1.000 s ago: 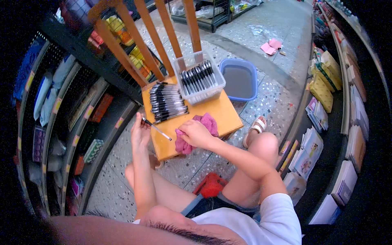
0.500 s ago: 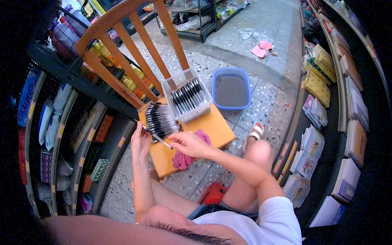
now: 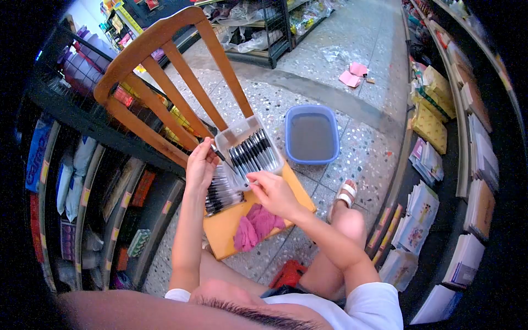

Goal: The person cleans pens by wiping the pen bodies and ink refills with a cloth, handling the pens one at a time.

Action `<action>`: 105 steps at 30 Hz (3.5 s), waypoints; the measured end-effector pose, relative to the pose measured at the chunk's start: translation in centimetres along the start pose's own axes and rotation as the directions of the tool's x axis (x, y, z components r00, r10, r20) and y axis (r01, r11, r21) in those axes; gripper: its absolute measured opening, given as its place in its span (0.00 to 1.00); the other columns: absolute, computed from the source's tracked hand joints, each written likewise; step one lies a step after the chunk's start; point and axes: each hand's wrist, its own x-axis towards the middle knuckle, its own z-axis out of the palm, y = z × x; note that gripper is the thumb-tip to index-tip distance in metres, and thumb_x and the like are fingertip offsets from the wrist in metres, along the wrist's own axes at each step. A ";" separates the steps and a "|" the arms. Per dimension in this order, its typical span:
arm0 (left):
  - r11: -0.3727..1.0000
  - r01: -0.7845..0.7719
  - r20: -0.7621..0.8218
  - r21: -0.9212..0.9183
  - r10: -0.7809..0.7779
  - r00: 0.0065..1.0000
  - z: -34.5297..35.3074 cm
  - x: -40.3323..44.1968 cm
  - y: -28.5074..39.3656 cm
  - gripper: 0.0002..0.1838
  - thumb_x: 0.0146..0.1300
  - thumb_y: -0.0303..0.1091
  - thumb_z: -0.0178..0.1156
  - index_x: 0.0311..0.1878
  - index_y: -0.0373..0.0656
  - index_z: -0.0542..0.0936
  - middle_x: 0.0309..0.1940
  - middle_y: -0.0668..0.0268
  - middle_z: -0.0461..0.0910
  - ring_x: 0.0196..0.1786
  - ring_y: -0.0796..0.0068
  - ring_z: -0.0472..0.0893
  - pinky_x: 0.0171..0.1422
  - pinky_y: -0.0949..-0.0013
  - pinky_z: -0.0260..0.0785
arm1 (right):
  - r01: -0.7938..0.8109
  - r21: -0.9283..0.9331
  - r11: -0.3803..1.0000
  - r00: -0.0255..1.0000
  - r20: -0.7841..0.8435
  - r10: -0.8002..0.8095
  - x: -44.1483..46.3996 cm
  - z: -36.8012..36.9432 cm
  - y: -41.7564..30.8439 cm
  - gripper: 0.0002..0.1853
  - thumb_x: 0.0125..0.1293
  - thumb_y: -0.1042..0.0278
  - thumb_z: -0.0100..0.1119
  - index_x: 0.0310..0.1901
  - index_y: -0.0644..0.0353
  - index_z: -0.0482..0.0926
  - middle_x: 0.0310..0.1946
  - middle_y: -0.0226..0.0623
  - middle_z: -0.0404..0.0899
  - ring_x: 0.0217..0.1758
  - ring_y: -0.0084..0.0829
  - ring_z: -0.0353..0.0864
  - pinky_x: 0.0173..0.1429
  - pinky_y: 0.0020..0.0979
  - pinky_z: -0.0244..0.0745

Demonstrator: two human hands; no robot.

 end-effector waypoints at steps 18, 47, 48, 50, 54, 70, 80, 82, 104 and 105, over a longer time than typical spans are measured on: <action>0.832 -0.021 0.111 0.555 -0.049 0.993 2.8 7.5 -4.7 0.12 0.65 0.36 0.56 0.43 0.36 0.77 0.26 0.70 0.77 0.27 0.83 0.75 0.33 0.80 0.71 | -0.026 -0.374 0.927 1.000 0.000 0.028 1.4 -1.2 2.7 0.12 0.58 0.79 0.51 0.45 0.62 0.75 0.37 0.44 0.78 0.36 0.48 0.78 0.37 0.42 0.75; 0.653 -0.172 0.224 0.738 0.003 0.975 2.4 7.8 -5.2 0.14 0.65 0.32 0.54 0.48 0.33 0.77 0.25 0.66 0.79 0.24 0.80 0.79 0.29 0.77 0.70 | 0.047 -0.322 0.945 0.997 0.073 -0.025 1.0 0.9 2.0 0.16 0.52 0.80 0.52 0.45 0.62 0.74 0.40 0.41 0.77 0.34 0.45 0.80 0.36 0.40 0.76; 0.730 -0.171 0.220 0.662 0.029 0.975 2.5 6.6 -4.4 0.14 0.65 0.32 0.53 0.49 0.34 0.76 0.26 0.67 0.78 0.25 0.81 0.79 0.29 0.78 0.70 | 0.077 -0.287 0.955 0.997 0.050 -0.066 0.9 1.3 2.0 0.15 0.53 0.80 0.52 0.45 0.62 0.74 0.40 0.41 0.77 0.33 0.45 0.80 0.36 0.39 0.76; 0.765 -0.168 0.198 0.621 0.055 0.979 2.5 3.5 -2.2 0.14 0.67 0.32 0.52 0.51 0.35 0.75 0.30 0.68 0.78 0.28 0.83 0.76 0.32 0.81 0.67 | 0.144 -0.213 0.966 0.989 0.004 -0.146 1.0 1.9 1.9 0.15 0.53 0.79 0.54 0.45 0.62 0.74 0.39 0.41 0.78 0.33 0.45 0.80 0.36 0.38 0.77; 0.856 -0.115 0.032 0.504 0.115 0.993 -1.8 -2.6 -0.3 0.13 0.67 0.32 0.53 0.51 0.36 0.76 0.31 0.68 0.78 0.30 0.83 0.76 0.34 0.82 0.67 | 0.290 -0.189 0.938 0.957 0.048 -0.286 -0.1 3.6 1.4 0.14 0.53 0.78 0.56 0.44 0.62 0.75 0.39 0.40 0.78 0.33 0.41 0.81 0.36 0.34 0.77; 0.902 0.005 -0.208 0.431 0.094 0.973 -15.0 -11.4 -5.3 0.11 0.66 0.32 0.53 0.47 0.37 0.77 0.30 0.70 0.78 0.30 0.84 0.75 0.34 0.81 0.66 | 0.437 -0.561 0.703 0.884 0.413 -0.220 -1.9 14.0 4.9 0.06 0.51 0.73 0.52 0.31 0.59 0.76 0.31 0.34 0.74 0.41 0.34 0.75 0.41 0.33 0.74; 0.879 0.034 -0.217 0.476 0.080 0.973 -16.1 -13.6 -6.3 0.14 0.65 0.37 0.57 0.46 0.36 0.78 0.29 0.68 0.79 0.29 0.82 0.77 0.34 0.79 0.68 | 0.430 -0.623 0.654 0.901 0.342 -0.266 -2.3 15.3 5.3 0.03 0.52 0.71 0.54 0.28 0.58 0.76 0.28 0.34 0.74 0.37 0.34 0.77 0.38 0.34 0.74; 0.896 0.075 -0.220 0.437 0.026 0.975 -15.7 -14.0 -6.0 0.14 0.65 0.39 0.56 0.45 0.36 0.78 0.30 0.67 0.79 0.31 0.81 0.78 0.36 0.78 0.70 | 0.346 -0.511 0.787 0.933 0.280 -0.228 -2.7 14.5 4.0 0.05 0.53 0.71 0.58 0.32 0.59 0.78 0.28 0.36 0.75 0.33 0.35 0.77 0.36 0.34 0.74; 0.931 -0.036 -0.080 0.362 0.069 0.994 -13.3 -14.7 -7.0 0.14 0.69 0.38 0.51 0.49 0.40 0.76 0.28 0.73 0.75 0.33 0.82 0.77 0.40 0.78 0.69 | 0.543 -0.339 0.768 0.681 0.712 -0.168 -6.8 8.8 1.9 0.13 0.50 0.73 0.57 0.39 0.59 0.77 0.33 0.36 0.75 0.41 0.38 0.72 0.47 0.37 0.68; 0.937 -0.026 -0.075 0.349 0.056 0.996 -13.2 -14.8 -7.0 0.14 0.69 0.38 0.51 0.49 0.40 0.76 0.28 0.73 0.74 0.33 0.82 0.77 0.39 0.78 0.69 | 0.539 -0.342 0.770 0.701 0.689 -0.185 -6.6 8.5 1.7 0.12 0.50 0.73 0.57 0.39 0.59 0.77 0.32 0.36 0.74 0.41 0.39 0.72 0.46 0.38 0.68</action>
